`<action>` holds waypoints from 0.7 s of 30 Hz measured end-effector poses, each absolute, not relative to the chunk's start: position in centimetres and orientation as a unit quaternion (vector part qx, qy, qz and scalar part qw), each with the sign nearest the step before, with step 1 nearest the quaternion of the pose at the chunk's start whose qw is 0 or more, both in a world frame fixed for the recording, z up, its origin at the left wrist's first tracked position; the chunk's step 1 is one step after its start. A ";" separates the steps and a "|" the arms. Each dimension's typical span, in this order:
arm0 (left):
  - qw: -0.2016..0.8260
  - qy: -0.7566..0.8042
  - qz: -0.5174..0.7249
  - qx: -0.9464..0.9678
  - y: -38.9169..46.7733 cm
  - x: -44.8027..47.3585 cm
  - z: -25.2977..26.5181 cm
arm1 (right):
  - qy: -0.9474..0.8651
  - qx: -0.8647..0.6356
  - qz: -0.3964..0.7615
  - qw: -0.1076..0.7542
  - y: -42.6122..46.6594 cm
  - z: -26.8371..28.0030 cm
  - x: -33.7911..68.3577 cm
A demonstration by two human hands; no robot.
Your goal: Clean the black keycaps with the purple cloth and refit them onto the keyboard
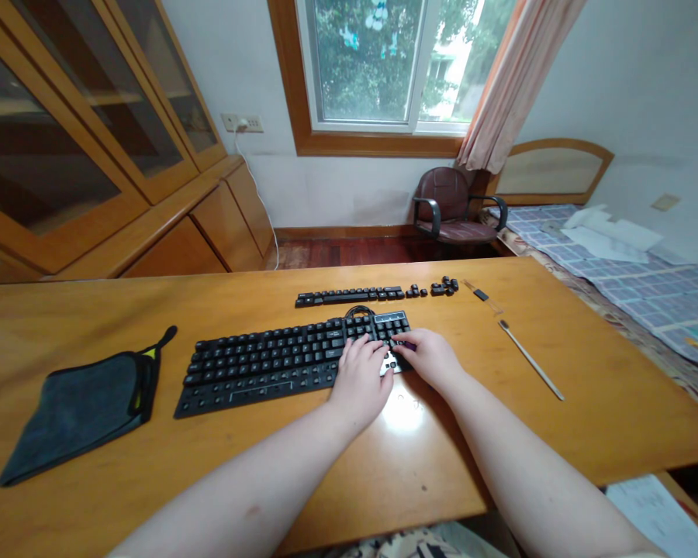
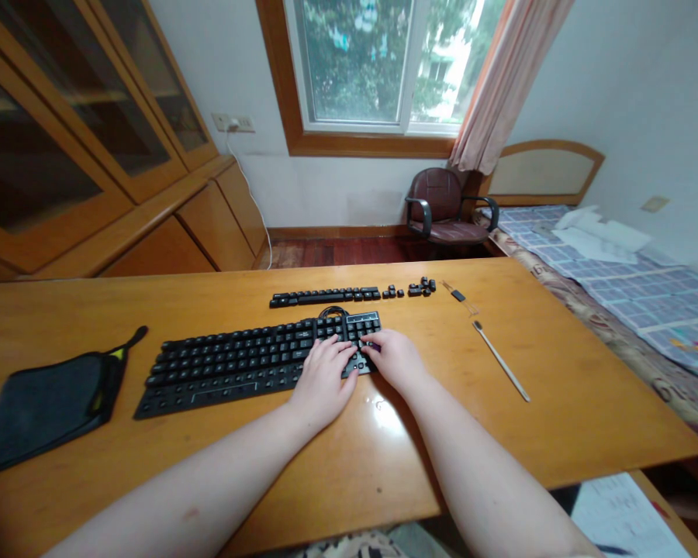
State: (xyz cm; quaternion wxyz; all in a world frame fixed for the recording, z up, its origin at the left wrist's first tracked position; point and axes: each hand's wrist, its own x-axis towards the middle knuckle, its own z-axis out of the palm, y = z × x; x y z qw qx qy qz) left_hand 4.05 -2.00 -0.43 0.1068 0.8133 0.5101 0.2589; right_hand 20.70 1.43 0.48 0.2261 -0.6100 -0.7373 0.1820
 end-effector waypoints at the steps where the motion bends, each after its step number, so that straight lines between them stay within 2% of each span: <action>1: 0.107 0.510 0.257 0.814 -2.0 4.0 -0.4 | -0.738 -0.609 0.180 0.227 1.4 0.4 20.7; 10: 0.097 0.512 0.231 0.821 -2.0 4.0 -0.2 | -0.739 -0.618 0.137 0.232 1.2 0.1 20.5; 21: 0.063 0.525 0.184 0.829 -2.1 4.1 -0.4 | -0.728 -0.646 0.126 0.193 0.6 0.7 19.6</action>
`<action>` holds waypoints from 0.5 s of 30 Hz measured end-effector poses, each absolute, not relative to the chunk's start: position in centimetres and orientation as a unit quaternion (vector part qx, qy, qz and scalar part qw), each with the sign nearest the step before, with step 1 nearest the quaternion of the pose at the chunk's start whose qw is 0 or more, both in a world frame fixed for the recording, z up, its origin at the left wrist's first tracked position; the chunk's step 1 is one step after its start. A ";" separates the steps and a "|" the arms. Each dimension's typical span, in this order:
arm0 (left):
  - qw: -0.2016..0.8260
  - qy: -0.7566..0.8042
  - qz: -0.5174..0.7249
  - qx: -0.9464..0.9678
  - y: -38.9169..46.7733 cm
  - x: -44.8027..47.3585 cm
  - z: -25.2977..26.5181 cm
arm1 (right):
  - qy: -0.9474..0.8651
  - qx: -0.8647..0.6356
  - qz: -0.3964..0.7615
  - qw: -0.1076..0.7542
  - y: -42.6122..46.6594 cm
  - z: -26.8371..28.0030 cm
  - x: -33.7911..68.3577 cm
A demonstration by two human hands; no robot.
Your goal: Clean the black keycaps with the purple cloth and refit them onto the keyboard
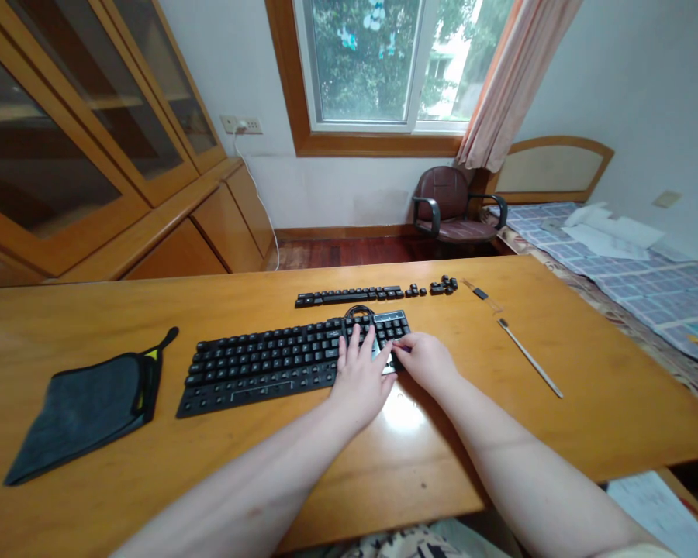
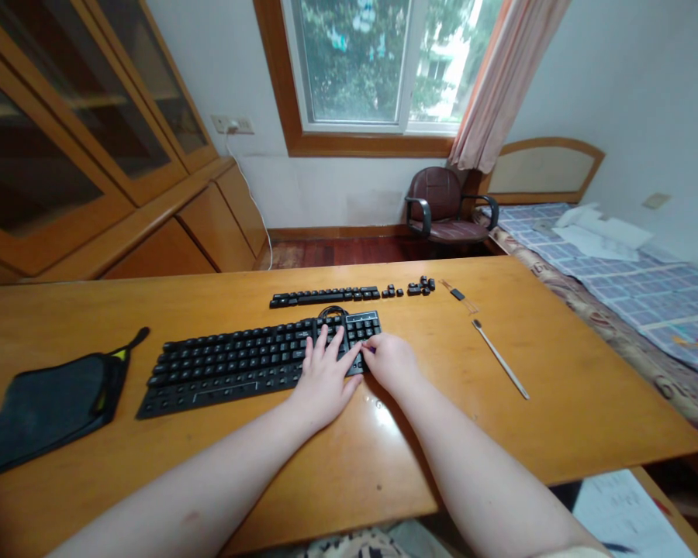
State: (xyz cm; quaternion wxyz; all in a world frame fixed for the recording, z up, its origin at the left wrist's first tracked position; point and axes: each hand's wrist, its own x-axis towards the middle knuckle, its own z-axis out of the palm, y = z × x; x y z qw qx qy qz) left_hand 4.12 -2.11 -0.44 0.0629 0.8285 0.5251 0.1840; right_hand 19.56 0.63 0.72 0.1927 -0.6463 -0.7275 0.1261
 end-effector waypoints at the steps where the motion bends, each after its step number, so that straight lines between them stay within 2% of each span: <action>1: 0.056 0.526 0.187 0.828 -2.1 4.1 -0.5 | -0.726 -0.650 0.128 0.186 0.6 0.8 19.5; 6: 0.051 0.524 0.209 0.824 -2.2 4.1 -0.6 | -0.725 -0.645 0.145 0.194 0.7 0.6 19.5; 12: 0.074 0.508 0.238 0.824 -2.0 4.0 0.0 | -0.695 -0.628 0.119 0.330 0.3 1.2 20.6; 15: 0.083 0.496 0.251 0.827 -2.1 3.9 0.2 | -0.629 -0.695 0.080 0.339 0.6 2.5 22.6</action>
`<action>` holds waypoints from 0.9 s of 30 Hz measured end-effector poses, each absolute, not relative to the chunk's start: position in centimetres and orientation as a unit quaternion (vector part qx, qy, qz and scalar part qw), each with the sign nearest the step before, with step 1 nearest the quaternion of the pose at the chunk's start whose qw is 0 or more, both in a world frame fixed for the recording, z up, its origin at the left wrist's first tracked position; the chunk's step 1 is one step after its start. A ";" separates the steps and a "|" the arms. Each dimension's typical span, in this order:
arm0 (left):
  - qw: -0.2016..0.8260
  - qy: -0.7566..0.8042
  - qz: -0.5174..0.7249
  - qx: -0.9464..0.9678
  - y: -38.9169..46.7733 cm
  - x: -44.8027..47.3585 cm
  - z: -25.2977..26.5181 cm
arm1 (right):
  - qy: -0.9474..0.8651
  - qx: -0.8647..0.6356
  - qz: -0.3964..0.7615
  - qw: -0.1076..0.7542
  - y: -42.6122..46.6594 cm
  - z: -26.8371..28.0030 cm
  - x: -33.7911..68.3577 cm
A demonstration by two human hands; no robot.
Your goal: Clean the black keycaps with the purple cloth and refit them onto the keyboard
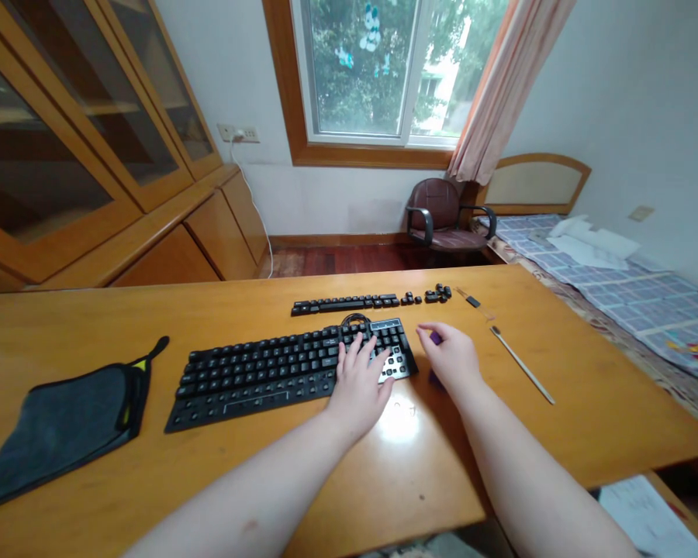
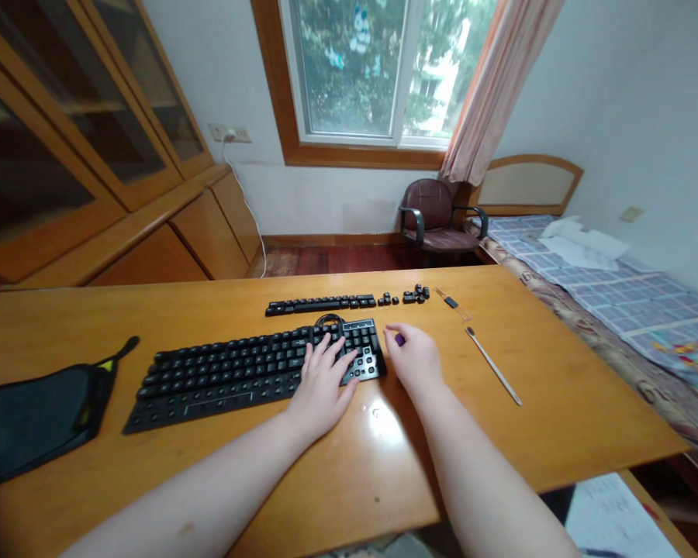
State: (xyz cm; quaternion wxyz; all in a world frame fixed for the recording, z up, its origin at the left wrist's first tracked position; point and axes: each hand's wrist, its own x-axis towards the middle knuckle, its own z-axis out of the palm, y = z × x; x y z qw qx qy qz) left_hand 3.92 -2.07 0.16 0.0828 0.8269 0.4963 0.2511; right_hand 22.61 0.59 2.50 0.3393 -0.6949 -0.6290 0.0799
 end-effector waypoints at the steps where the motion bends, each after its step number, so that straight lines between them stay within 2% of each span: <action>1: 0.085 0.494 0.255 0.827 -2.1 3.9 0.2 | -0.599 -0.729 0.063 0.325 0.9 2.9 23.5; 7: 0.104 0.484 0.266 0.827 -2.1 4.0 0.1 | -0.512 -0.821 0.041 0.249 7.1 4.3 29.2; 14: 0.120 0.497 0.271 0.816 -2.1 4.0 0.0 | -0.470 -0.859 0.061 0.195 15.3 2.4 32.2; 27: 0.143 0.500 0.282 0.806 -2.1 4.1 -0.1 | -0.472 -0.864 0.036 0.170 17.5 -0.4 32.0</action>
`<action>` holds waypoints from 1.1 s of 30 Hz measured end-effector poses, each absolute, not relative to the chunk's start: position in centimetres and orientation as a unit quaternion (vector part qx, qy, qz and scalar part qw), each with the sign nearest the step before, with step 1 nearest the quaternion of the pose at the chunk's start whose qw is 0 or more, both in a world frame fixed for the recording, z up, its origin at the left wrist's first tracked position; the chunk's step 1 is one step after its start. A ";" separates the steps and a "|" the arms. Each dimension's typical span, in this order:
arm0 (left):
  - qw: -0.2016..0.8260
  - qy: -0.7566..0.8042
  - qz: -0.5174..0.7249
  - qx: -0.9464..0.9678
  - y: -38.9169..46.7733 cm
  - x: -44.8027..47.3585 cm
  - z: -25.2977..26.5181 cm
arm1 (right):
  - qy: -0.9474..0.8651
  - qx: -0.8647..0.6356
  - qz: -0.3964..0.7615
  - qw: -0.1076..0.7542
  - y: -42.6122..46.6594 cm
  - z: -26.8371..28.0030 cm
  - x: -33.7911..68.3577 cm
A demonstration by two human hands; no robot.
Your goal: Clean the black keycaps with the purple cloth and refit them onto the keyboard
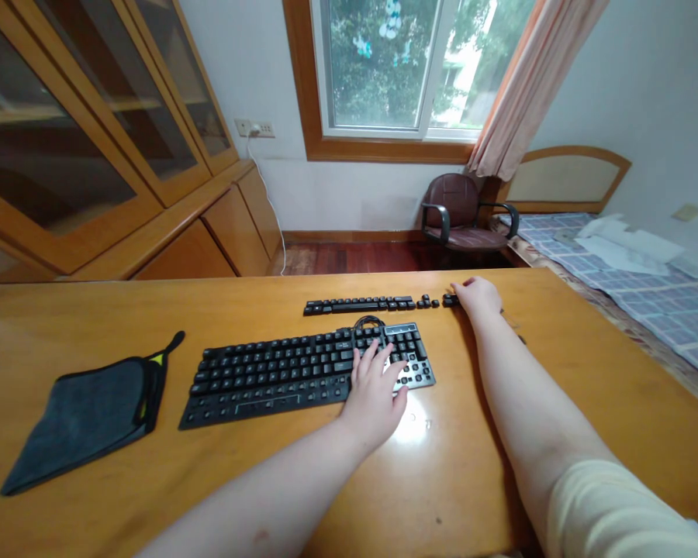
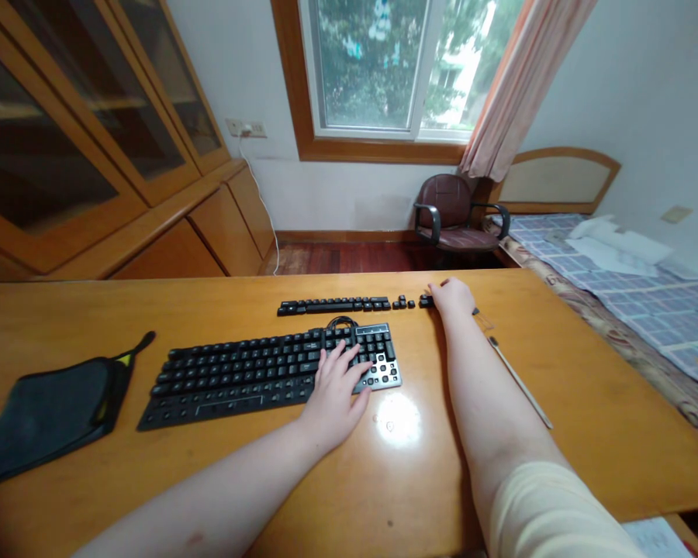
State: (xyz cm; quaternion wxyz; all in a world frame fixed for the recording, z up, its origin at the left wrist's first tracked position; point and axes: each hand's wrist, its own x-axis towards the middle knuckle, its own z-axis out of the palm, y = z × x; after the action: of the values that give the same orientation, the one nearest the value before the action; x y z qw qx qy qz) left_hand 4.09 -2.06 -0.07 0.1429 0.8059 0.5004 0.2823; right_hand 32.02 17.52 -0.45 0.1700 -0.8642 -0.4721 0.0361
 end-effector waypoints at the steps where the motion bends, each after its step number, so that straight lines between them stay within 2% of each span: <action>1: 0.143 0.499 0.283 0.806 -2.1 4.1 0.0 | -0.474 -0.864 0.035 0.168 17.6 -0.5 32.0; 16: 0.158 0.495 0.277 0.808 -2.2 4.1 0.1 | -0.482 -0.859 0.031 0.170 17.2 -0.3 31.6; 22: 0.160 0.477 0.301 0.810 -2.2 3.8 0.2 | -0.538 -0.808 -0.057 0.235 14.1 2.3 28.4; 25: 0.181 0.452 0.353 0.799 -2.1 3.7 0.1 | -0.575 -0.758 -0.062 0.303 10.1 4.6 24.8; 27: 0.207 0.432 0.409 0.776 -2.0 3.7 -0.1 | -0.612 -0.699 -0.025 0.370 6.6 5.6 22.0; 30: 0.254 0.404 0.492 0.728 -1.9 3.7 -0.4 | -0.629 -0.629 0.114 0.443 1.4 5.3 18.2; 33: 0.299 0.382 0.507 0.712 -2.0 3.5 -0.4 | -0.588 -0.592 0.230 0.501 -1.9 3.6 16.0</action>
State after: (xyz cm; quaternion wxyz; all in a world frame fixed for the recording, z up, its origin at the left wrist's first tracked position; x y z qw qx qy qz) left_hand 3.54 -1.96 -0.44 0.2987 0.7124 0.3817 0.5075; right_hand 16.04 -1.95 3.58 0.5010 -0.5921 -0.5878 0.2301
